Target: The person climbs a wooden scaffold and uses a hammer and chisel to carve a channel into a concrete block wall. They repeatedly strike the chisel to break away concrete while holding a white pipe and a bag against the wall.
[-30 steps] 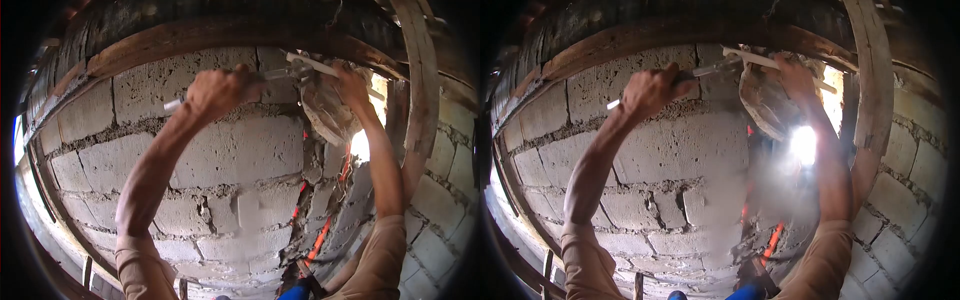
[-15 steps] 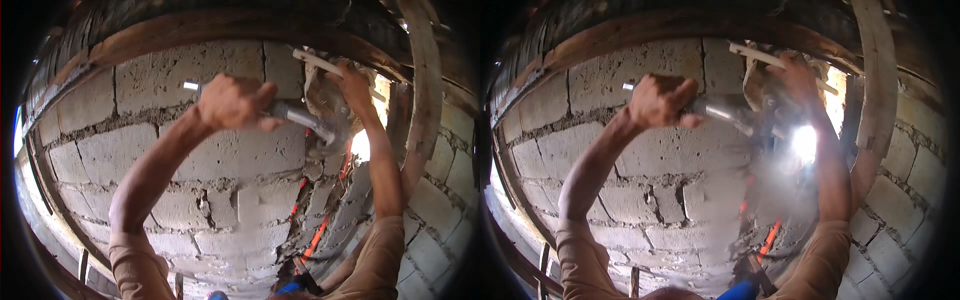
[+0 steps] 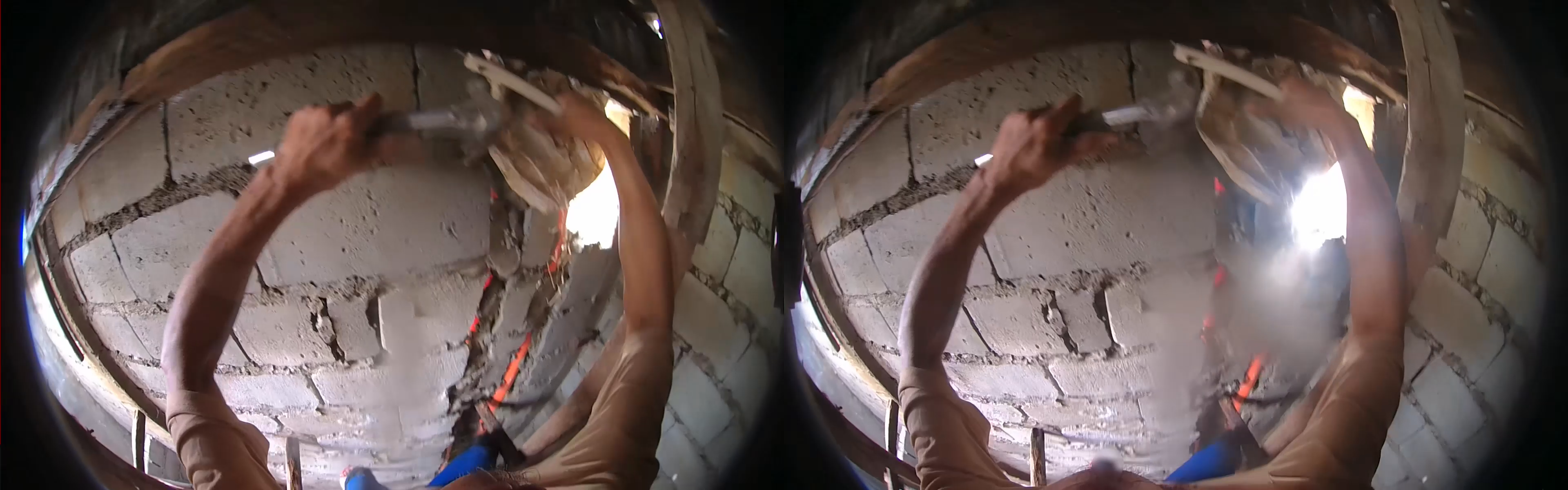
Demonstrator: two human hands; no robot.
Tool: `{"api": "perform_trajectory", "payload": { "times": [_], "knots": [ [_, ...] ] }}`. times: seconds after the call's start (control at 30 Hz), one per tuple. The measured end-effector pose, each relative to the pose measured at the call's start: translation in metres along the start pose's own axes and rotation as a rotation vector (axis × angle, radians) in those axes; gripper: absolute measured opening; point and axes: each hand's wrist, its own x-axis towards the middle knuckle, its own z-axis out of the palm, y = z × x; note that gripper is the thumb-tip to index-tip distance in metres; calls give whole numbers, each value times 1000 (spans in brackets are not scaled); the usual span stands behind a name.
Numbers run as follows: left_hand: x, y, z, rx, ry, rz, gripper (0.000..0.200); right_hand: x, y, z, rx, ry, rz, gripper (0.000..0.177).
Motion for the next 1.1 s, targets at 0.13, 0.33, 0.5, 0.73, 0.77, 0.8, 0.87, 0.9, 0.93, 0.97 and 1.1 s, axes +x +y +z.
{"api": "perform_trajectory", "payload": {
  "times": [0.13, 0.33, 0.5, 0.73, 0.77, 0.8, 0.87, 0.9, 0.93, 0.97, 1.1],
  "knots": [
    [-6, -2, 0, 32, 6, 58, 39, 14, 5, 18, -75, 206, -247, 80],
    [5, -10, 13, 55, 104, 214, 44, -3, -22, 19, -264, 238, 112, 21],
    [15, 13, 12, 132, 19, 163, 46, 12, 7, 31, -249, 285, 27, 50],
    [13, 19, 17, 60, 85, 366, 48, 6, -4, 38, -298, 417, 97, 44],
    [16, 10, 23, 101, 26, 176, 48, 5, -4, 39, -304, 420, 76, 44],
    [23, 4, 24, 143, -26, -11, 48, 3, -3, 39, -313, 429, 57, 44],
    [20, -5, 19, 167, -77, -68, 49, 4, -3, 41, -340, 441, 49, 42],
    [9, -4, 16, 168, -90, -56, 51, 6, -3, 42, -354, 454, 65, 41],
    [-1, -4, 15, 167, -105, -35, 52, 5, -6, 40, -365, 470, 90, 40],
    [-13, -4, 19, 105, -60, 63, 58, 2, -9, 40, -321, 481, 97, 37],
    [-4, 25, -6, 117, 139, 285, 56, 0, -13, 45, -357, 498, 81, 37]
  ]
}}
